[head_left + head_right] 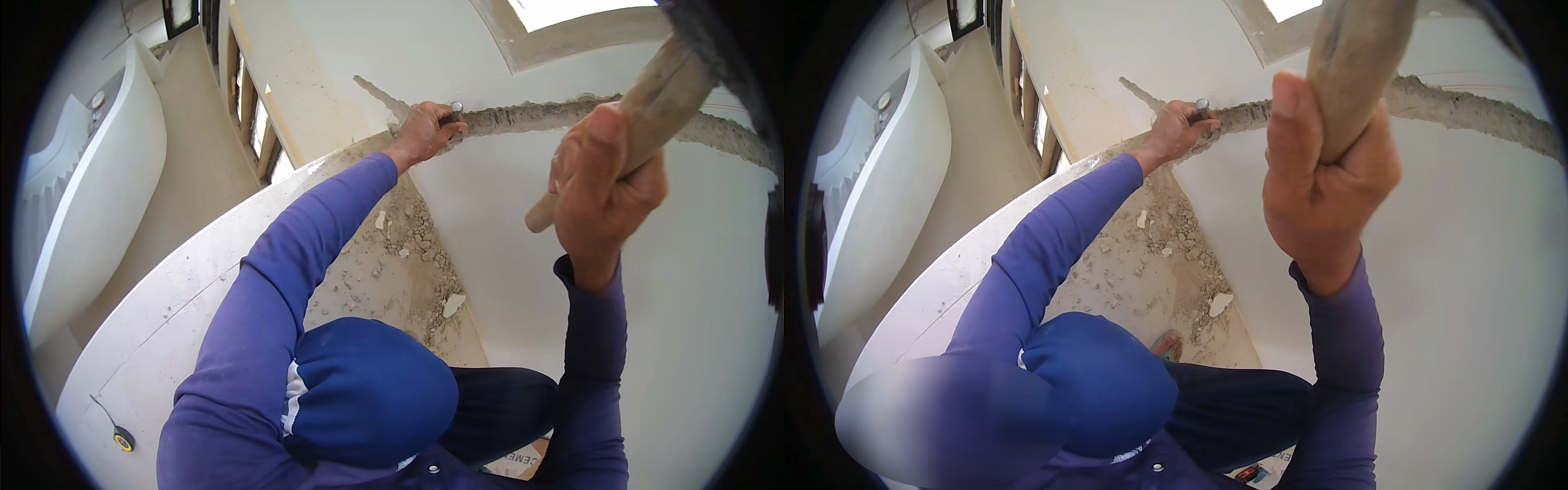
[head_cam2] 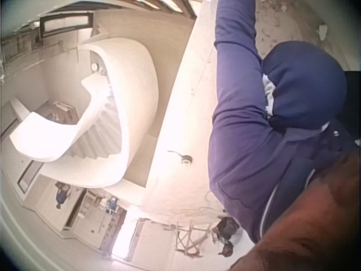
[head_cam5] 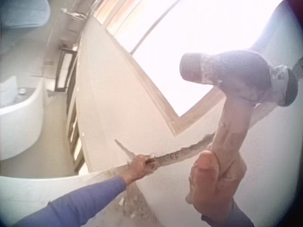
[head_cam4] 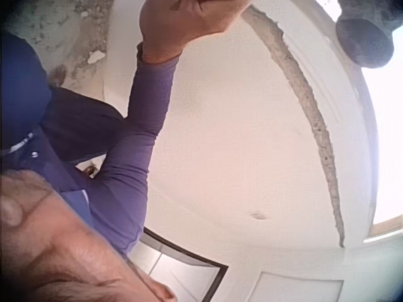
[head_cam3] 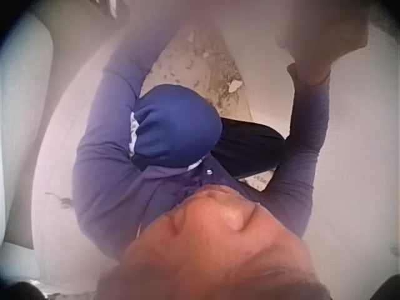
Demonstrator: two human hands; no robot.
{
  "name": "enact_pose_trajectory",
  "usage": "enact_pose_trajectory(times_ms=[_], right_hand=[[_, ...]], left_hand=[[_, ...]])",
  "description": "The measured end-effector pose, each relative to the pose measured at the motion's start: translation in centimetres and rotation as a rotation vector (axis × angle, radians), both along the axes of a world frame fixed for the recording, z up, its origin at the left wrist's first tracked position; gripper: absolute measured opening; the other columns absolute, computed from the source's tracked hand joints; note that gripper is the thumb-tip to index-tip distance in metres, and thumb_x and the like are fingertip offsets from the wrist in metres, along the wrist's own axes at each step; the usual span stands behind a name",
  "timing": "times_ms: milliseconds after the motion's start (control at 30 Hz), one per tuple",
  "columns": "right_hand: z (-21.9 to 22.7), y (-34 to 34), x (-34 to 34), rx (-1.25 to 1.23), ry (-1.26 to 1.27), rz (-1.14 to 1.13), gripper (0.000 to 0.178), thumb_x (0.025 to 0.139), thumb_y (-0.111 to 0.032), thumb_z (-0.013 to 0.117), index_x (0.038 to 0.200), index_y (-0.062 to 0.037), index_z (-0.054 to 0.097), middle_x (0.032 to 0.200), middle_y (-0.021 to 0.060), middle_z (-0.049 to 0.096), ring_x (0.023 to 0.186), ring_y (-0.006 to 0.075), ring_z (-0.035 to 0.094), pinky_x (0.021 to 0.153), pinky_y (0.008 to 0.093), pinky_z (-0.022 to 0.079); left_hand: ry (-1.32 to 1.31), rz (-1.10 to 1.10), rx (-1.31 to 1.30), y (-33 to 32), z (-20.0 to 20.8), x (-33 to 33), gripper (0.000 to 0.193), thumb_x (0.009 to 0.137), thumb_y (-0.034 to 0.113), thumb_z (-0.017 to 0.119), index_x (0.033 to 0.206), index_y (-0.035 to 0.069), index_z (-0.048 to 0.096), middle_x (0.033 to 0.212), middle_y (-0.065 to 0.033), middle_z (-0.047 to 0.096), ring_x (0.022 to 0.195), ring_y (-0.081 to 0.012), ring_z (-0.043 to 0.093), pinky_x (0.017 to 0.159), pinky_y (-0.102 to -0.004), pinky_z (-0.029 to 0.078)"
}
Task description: The person uses a hammer and chisel to chip away at a section of a white wall, creating a rough groove. They repeatedly strike the chisel to remove material and occasionally clear debris from the area.
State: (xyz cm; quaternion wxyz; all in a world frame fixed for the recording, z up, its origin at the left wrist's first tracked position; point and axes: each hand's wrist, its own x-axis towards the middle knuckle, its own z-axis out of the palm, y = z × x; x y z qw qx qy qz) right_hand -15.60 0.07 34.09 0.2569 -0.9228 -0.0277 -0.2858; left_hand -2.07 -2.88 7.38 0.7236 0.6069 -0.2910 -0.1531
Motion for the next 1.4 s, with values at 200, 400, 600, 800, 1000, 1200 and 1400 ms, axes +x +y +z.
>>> enact_pose_trajectory(times_ms=[200, 400, 600, 800, 1000, 1200, 1400], right_hand=[[-2.4, -5.8, 1.0, -0.540, 0.688, -0.119, 0.035, 0.106, -0.030, 0.064, 0.095, 0.0035, 0.060, 0.069, 0.0223, 0.061, 0.057, 0.0340, 0.059, 0.058, 0.0480, 0.049], [0.6, 0.3, 0.0, -0.071, 0.099, -0.088, 0.038, 0.105, -0.030, 0.067, 0.094, 0.0058, 0.061, 0.069, 0.0205, 0.062, 0.057, 0.0288, 0.059, 0.057, 0.0463, 0.048], [-2.8, -6.3, 0.7, -0.521, 0.731, -0.253, 0.040, 0.104, -0.032, 0.068, 0.093, 0.0064, 0.063, 0.068, 0.0173, 0.059, 0.060, 0.0272, 0.060, 0.060, 0.0440, 0.048], [1.9, 1.7, -0.6, 0.067, 0.154, -0.107, 0.031, 0.105, -0.023, 0.070, 0.093, 0.0044, 0.062, 0.070, 0.0055, 0.061, 0.061, 0.0143, 0.059, 0.055, 0.0335, 0.045], [-4.4, -7.7, -1.6, -0.472, 0.607, -0.234, 0.029, 0.103, -0.023, 0.068, 0.092, 0.0026, 0.061, 0.069, 0.0187, 0.063, 0.056, 0.0303, 0.061, 0.057, 0.0443, 0.050], [-3.9, -3.6, -2.3, -0.137, 0.628, -0.273, 0.033, 0.104, -0.026, 0.067, 0.088, 0.0016, 0.060, 0.071, 0.0134, 0.062, 0.057, 0.0236, 0.060, 0.056, 0.0401, 0.047], [-2.1, -3.4, -5.5, 0.322, 0.602, -0.332, 0.028, 0.108, -0.029, 0.062, 0.100, -0.0024, 0.059, 0.067, -0.0029, 0.051, 0.054, 0.0065, 0.048, 0.049, 0.0279, 0.042]], left_hand=[[-0.046, 0.070, -0.070, -0.6, -0.6, -0.4, 0.017, 0.095, 0.016, 0.079, 0.098, -0.001, 0.079, 0.077, -0.0066, 0.074, 0.071, -0.0082, 0.063, 0.067, -0.0332, 0.053], [-0.012, -0.014, 0.013, 0.0, -0.1, -0.1, 0.018, 0.095, 0.017, 0.079, 0.098, -0.001, 0.079, 0.072, -0.0052, 0.071, 0.067, -0.0078, 0.058, 0.065, -0.0325, 0.051], [-0.032, 0.031, 0.003, -0.6, -0.4, 0.0, 0.016, 0.095, 0.016, 0.079, 0.096, 0.000, 0.078, 0.071, -0.0043, 0.069, 0.065, -0.0082, 0.055, 0.063, -0.0323, 0.049], [-0.040, 0.019, 0.000, 0.5, -1.0, 0.4, 0.015, 0.096, 0.015, 0.078, 0.097, 0.000, 0.079, 0.071, -0.0051, 0.070, 0.066, -0.0086, 0.056, 0.065, -0.0312, 0.051], [-0.062, 0.053, -0.072, -1.0, 0.1, 0.2, 0.013, 0.095, 0.013, 0.078, 0.096, 0.000, 0.079, 0.071, -0.0051, 0.070, 0.065, -0.0083, 0.057, 0.063, -0.0307, 0.051], [0.230, 0.312, -0.194, 1.5, -6.0, 2.7, 0.013, 0.096, 0.012, 0.074, 0.096, 0.000, 0.078, 0.072, -0.0064, 0.071, 0.065, -0.0093, 0.058, 0.061, -0.0310, 0.049], [0.121, 0.317, -0.030, 2.7, -3.5, -0.4, 0.013, 0.098, 0.007, 0.070, 0.092, -0.003, 0.076, 0.080, -0.0055, 0.074, 0.072, -0.0140, 0.065, 0.071, -0.0318, 0.054]])
